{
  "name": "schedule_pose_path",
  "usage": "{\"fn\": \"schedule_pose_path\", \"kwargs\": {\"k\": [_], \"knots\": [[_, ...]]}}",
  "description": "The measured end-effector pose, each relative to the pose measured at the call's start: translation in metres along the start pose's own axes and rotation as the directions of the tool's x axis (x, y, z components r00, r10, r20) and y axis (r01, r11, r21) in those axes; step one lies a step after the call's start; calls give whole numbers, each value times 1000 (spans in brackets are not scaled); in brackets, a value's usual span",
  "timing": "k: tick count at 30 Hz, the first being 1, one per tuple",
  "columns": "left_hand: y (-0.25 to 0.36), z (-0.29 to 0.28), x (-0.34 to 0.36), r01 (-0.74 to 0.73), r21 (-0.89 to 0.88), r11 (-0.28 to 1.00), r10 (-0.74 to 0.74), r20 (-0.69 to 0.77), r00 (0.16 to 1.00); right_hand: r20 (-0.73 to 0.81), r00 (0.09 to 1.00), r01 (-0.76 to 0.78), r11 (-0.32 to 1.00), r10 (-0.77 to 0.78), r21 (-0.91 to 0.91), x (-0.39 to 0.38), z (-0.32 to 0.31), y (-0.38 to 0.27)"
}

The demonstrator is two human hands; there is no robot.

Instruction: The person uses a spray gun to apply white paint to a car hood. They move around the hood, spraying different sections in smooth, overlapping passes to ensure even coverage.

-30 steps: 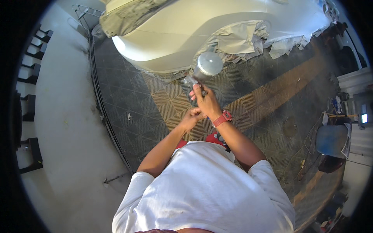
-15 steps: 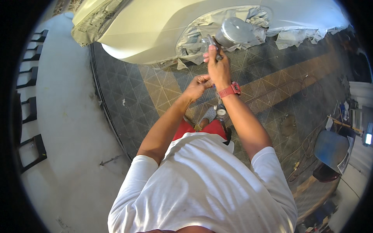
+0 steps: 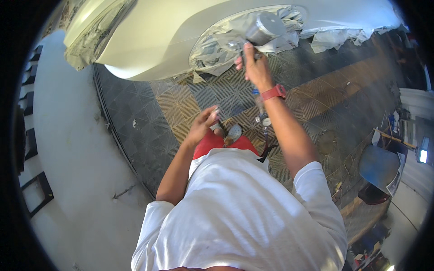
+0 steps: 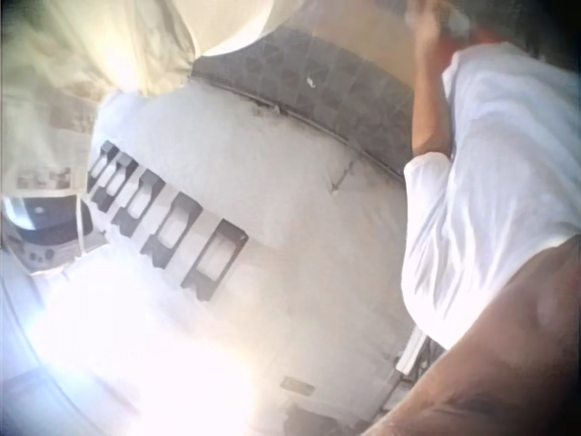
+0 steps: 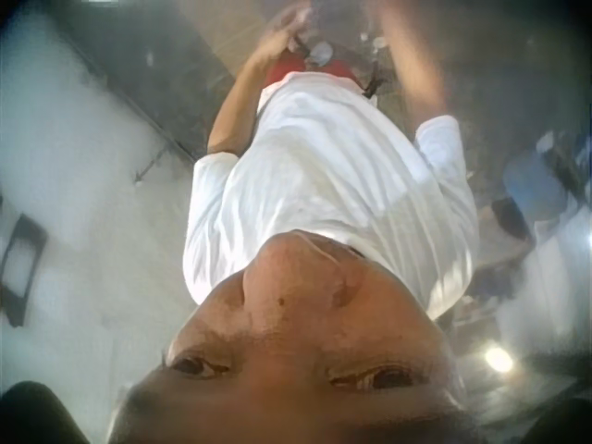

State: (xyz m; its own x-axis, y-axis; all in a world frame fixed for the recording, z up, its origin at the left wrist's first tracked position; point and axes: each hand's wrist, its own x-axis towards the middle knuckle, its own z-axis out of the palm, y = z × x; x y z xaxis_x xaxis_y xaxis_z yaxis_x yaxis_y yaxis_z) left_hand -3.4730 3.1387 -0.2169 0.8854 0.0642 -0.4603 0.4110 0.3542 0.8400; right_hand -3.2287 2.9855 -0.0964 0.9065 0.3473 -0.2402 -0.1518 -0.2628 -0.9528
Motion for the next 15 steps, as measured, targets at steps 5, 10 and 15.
{"fn": "schedule_pose_path", "kwargs": {"k": [5, 10, 15], "knots": [[-137, -139, -71, 327, 295, 898, -178, -436, 882, -239, 970, 52, 999, -54, -15, 28, -82, -13], [-211, -222, -206, 699, -132, 703, -581, -673, 458, -453, 888, 48, 996, -77, -75, 60, -161, -18], [-197, -215, -232, 583, -182, 792, -521, -698, 490, -594, 787, 87, 983, -168, -163, 92, -199, -32]]}}
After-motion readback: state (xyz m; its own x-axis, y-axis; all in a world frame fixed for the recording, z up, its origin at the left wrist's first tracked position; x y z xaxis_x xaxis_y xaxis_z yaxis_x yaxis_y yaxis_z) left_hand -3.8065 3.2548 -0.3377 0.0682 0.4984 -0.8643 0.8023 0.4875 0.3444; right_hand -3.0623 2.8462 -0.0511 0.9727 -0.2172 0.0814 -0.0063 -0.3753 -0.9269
